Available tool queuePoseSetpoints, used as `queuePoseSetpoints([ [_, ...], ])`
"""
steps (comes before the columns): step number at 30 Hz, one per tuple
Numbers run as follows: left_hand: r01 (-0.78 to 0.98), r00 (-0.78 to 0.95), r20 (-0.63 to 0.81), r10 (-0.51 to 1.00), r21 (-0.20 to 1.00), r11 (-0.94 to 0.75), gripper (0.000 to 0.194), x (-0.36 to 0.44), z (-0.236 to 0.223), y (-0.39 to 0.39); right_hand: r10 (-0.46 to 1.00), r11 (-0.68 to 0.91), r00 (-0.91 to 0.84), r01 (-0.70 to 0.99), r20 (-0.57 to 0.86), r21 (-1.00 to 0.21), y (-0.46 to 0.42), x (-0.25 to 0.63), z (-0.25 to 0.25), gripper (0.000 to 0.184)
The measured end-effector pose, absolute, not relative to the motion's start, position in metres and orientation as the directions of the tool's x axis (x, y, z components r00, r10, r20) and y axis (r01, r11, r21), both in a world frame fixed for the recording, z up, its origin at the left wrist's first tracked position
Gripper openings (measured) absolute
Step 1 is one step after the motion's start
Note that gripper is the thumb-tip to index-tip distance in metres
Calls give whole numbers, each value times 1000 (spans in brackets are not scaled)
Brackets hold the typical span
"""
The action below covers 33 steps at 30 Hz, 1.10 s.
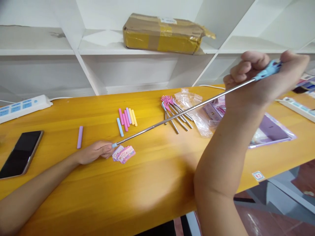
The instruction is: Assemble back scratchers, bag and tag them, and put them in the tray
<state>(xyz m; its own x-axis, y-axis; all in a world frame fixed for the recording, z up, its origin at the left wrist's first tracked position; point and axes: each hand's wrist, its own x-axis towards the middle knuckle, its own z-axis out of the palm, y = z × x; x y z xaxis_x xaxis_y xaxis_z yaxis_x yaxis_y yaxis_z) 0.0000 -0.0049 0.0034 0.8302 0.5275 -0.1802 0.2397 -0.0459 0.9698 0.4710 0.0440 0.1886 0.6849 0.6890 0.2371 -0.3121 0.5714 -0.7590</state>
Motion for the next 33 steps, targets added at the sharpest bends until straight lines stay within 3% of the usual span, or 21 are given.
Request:
queuePoseSetpoints([
  [3, 238, 828, -190, 528, 971, -24, 47, 0, 2, -5, 758, 494, 587, -228, 286, -839, 46, 455, 190, 95],
  [7, 201, 832, -181, 525, 979, 21, 48, 1, 1, -5, 736, 553, 558, -170, 383, -815, 53, 416, 186, 96],
  [15, 204, 818, -164, 551, 979, -11, 50, 3, -1, -8, 874, 482, 132, -102, 468, -870, 56, 295, 132, 96],
  [23, 169, 770, -129, 626, 986, -5, 54, 2, -5, -9, 886, 329, -303, -124, 351, -936, 3, 212, 64, 84],
  [33, 130, 797, -126, 591, 991, 36, 51, 3, -2, -9, 910, 260, -294, -146, 292, -955, 3, 206, 51, 84],
])
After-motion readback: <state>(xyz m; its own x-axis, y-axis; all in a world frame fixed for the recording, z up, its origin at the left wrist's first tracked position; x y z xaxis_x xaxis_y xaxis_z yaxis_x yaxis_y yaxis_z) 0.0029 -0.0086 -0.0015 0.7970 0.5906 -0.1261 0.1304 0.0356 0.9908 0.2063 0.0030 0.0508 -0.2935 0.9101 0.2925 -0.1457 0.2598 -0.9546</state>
